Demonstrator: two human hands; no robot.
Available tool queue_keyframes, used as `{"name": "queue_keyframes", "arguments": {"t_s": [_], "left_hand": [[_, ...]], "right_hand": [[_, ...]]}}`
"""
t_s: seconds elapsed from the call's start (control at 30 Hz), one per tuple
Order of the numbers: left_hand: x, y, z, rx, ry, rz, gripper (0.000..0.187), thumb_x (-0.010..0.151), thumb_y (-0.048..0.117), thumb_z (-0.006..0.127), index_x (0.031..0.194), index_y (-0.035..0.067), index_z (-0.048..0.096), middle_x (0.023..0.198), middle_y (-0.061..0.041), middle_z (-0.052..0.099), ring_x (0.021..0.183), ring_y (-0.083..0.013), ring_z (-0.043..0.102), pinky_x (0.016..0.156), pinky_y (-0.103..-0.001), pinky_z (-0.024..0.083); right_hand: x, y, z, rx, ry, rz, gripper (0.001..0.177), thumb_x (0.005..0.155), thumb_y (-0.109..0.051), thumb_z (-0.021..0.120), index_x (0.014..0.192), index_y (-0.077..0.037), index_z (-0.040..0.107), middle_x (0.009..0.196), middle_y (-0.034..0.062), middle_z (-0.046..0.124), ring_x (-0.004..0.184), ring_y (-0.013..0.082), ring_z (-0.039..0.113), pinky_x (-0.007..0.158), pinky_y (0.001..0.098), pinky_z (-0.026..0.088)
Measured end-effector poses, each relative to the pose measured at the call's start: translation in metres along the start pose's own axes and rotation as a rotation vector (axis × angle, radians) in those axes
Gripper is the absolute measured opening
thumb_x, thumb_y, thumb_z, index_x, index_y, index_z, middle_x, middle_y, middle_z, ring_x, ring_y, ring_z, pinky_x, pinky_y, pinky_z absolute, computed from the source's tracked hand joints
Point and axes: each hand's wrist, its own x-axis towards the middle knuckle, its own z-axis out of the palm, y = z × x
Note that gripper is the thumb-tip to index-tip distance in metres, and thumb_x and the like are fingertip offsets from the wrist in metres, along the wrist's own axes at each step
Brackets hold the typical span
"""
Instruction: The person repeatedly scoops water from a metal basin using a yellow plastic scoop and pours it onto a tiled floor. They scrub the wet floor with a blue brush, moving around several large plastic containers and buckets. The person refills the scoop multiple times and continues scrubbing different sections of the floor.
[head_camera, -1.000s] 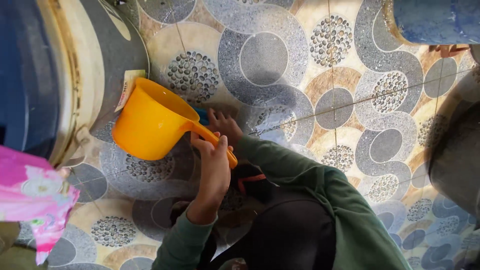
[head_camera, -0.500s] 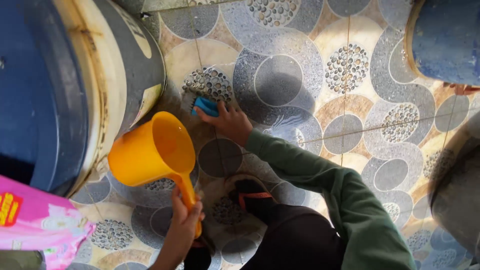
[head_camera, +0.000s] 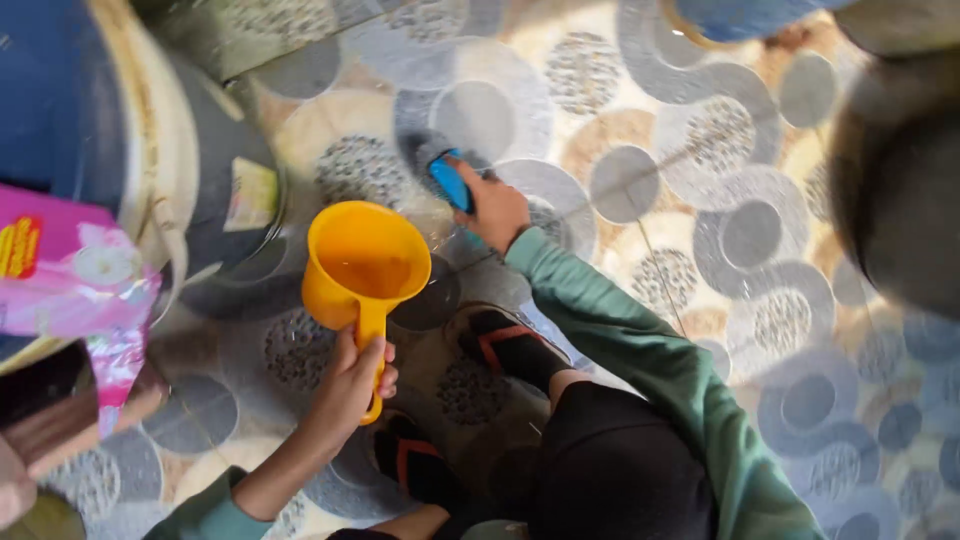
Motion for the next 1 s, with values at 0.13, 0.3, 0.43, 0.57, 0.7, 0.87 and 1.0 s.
{"name": "queue_keyframes", "arguments": {"t_s": [0.13, 0.3, 0.43, 0.57, 0.7, 0.87, 1.0], "left_hand": [[0.027, 0.030, 0.073, 0.094, -0.236, 0.114, 0.017, 0.110, 0.019, 0.039, 0.124, 0.009, 0.035, 0.093, -0.009, 0.045, 0.061, -0.0144, 0.045, 0.052, -0.026, 0.039], [0.049, 0.019, 0.174, 0.177, -0.525, 0.202, 0.027, 0.112, 0.023, 0.040, 0.132, 0.007, 0.032, 0.093, -0.007, 0.042, 0.063, -0.0110, 0.047, 0.051, -0.019, 0.041], [0.075, -0.004, 0.257, 0.329, -0.740, 0.178, 0.025, 0.111, 0.020, 0.041, 0.130, 0.004, 0.038, 0.087, -0.011, 0.049, 0.053, -0.0131, 0.049, 0.041, -0.021, 0.041], [0.079, -0.020, 0.328, 0.576, -0.828, 0.173, 0.037, 0.108, 0.029, 0.044, 0.134, 0.003, 0.041, 0.089, -0.018, 0.067, 0.053, -0.0197, 0.066, 0.040, -0.025, 0.054], [0.091, -0.033, 0.405, 0.757, -0.857, 0.223, 0.045, 0.108, 0.034, 0.042, 0.139, 0.002, 0.042, 0.086, -0.019, 0.071, 0.052, -0.0203, 0.068, 0.038, -0.024, 0.054], [0.061, -0.044, 0.543, 1.089, -0.809, 0.573, 0.045, 0.108, 0.035, 0.046, 0.141, 0.005, 0.052, 0.079, -0.018, 0.074, 0.045, -0.0233, 0.067, 0.033, -0.029, 0.053], [0.048, -0.060, 0.682, 1.331, -0.791, 0.831, 0.050, 0.110, 0.033, 0.041, 0.148, 0.001, 0.049, 0.080, -0.010, 0.075, 0.060, -0.0245, 0.071, 0.053, -0.041, 0.058]], "right_hand": [[-0.105, 0.077, -0.079, 0.122, 0.224, 0.449, 0.084, 0.086, -0.041, 0.076, 0.156, -0.040, 0.029, 0.103, 0.0247, 0.063, 0.082, 0.0488, 0.063, 0.071, 0.0577, 0.051], [-0.294, 0.100, -0.145, 0.319, 0.483, 0.881, 0.076, 0.083, -0.040, 0.078, 0.148, -0.038, 0.038, 0.121, 0.0263, 0.068, 0.111, 0.0518, 0.065, 0.100, 0.0602, 0.051], [-0.420, 0.114, -0.173, 0.237, 0.519, 1.162, 0.080, 0.079, -0.045, 0.081, 0.147, -0.044, 0.040, 0.113, 0.0220, 0.072, 0.109, 0.0463, 0.068, 0.099, 0.0567, 0.052], [-0.483, 0.133, -0.183, 0.224, 0.378, 1.287, 0.078, 0.077, -0.050, 0.080, 0.146, -0.047, 0.042, 0.115, 0.0241, 0.072, 0.112, 0.0487, 0.067, 0.102, 0.0565, 0.050], [-0.517, 0.190, -0.179, 0.251, 0.325, 1.295, 0.077, 0.073, -0.053, 0.081, 0.142, -0.048, 0.047, 0.122, 0.0178, 0.073, 0.115, 0.0451, 0.067, 0.104, 0.0530, 0.051], [-0.542, 0.265, -0.180, 0.500, 0.526, 1.221, 0.080, 0.075, -0.058, 0.078, 0.146, -0.046, 0.043, 0.099, 0.0167, 0.076, 0.109, 0.0447, 0.069, 0.100, 0.0536, 0.053], [-0.575, 0.294, -0.202, 0.605, 0.521, 1.181, 0.079, 0.078, -0.054, 0.075, 0.149, -0.039, 0.042, 0.101, 0.0227, 0.075, 0.110, 0.0489, 0.068, 0.097, 0.0565, 0.054]]}}
